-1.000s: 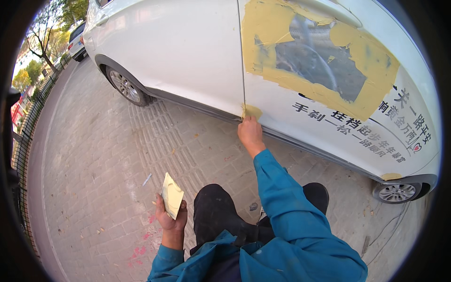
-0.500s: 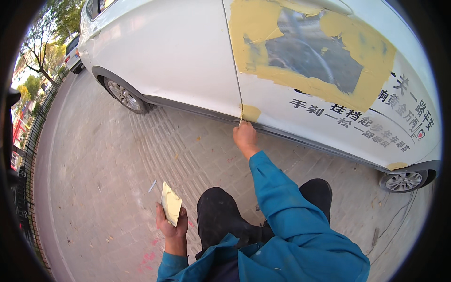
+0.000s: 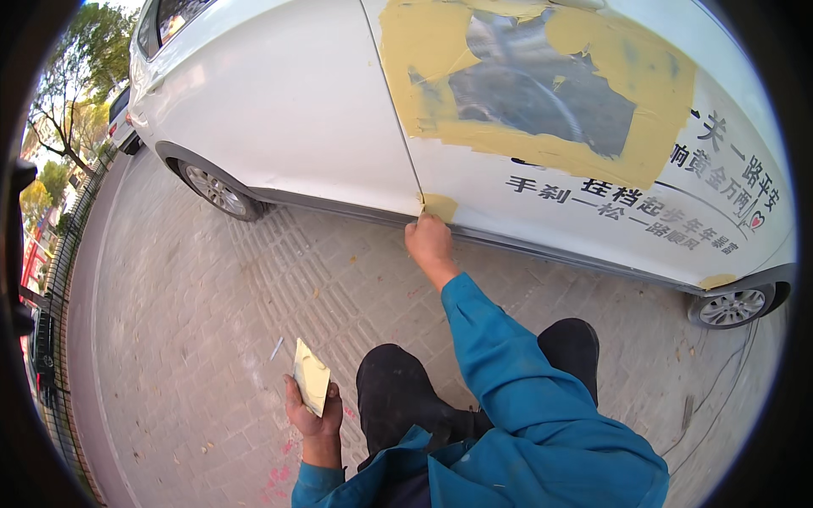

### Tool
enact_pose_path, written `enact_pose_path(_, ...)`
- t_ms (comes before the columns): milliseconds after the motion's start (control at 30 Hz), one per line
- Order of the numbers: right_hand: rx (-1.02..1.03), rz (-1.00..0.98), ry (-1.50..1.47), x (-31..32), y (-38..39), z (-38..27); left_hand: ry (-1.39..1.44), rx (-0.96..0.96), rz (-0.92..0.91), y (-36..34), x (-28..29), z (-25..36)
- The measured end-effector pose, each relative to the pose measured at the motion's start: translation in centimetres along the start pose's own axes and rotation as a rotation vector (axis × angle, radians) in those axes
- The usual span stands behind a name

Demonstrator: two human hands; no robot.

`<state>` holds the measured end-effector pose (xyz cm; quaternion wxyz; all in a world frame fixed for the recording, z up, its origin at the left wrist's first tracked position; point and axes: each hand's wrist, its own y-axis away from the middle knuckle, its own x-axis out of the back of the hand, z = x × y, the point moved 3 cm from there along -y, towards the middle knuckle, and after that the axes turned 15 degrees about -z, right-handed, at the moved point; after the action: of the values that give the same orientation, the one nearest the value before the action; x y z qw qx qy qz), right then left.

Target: The person applies a yellow putty-like substance to the side of a white car using a small metal spatula. They spread the material over a large area of the front door and rear quarter panel, smoothing it into the surface.

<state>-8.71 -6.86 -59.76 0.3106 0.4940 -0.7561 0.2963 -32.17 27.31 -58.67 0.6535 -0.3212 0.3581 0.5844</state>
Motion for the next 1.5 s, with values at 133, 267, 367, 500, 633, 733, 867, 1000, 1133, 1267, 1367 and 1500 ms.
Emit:
enact_pose_path(133, 0.027, 0.038, -0.023, 0.8, 0.0, -0.4, -0.011, 0.021, -0.056, -0.4, -0.4, -0.6)
enact_pose_path(267, 0.012, 0.051, -0.032, 1.5, 0.0, -1.0, 0.001, 0.028, -0.016, -0.5, -0.4, -1.0)
enact_pose_path(367, 0.065, 0.127, -0.072, 2.5, -0.3, -1.5, -0.001, 0.030, -0.006, -0.6, -0.3, -1.1)
enact_pose_path(500, 0.112, 0.114, -0.057, 3.2, -0.9, -1.9, -0.007, 0.046, -0.019, -0.6, -0.3, -1.2)
enact_pose_path(633, 0.288, 0.273, -0.139, 4.0, 0.9, -2.6, -0.014, 0.045, -0.054, -0.8, -0.5, -1.4)
enact_pose_path(733, 0.354, 0.253, -0.372, 4.8, 4.0, -3.1, -0.013, 0.046, -0.041, -1.2, -0.7, -1.6)
enact_pose_path(867, 0.457, -0.077, -0.557, 5.3, 10.5, -6.4, 0.017, 0.052, -0.051, -2.5, -1.2, -2.2)
enact_pose_path(1000, 0.810, -0.304, -0.559, 6.3, 15.8, -11.2, 0.065, 0.009, -0.042, -4.3, -1.5, -2.4)
enact_pose_path(1133, 0.966, -0.336, -0.341, 6.2, 18.9, -13.6, 0.127, -0.041, -0.101, -5.5, -1.6, -1.5)
enact_pose_path(1267, 0.929, -0.394, -0.210, 4.2, 18.6, -11.3, 0.115, -0.140, 0.026, -5.0, -1.3, 0.0)
enact_pose_path(1367, 0.651, -0.377, -0.233, 1.1, 16.4, -7.3, 0.099, -0.171, -0.049, -4.5, -1.5, 1.5)
enact_pose_path(1500, -0.236, -0.262, -1.170, -4.2, 9.6, -1.7, 0.068, -0.154, -0.075, -3.6, -1.6, 2.5)
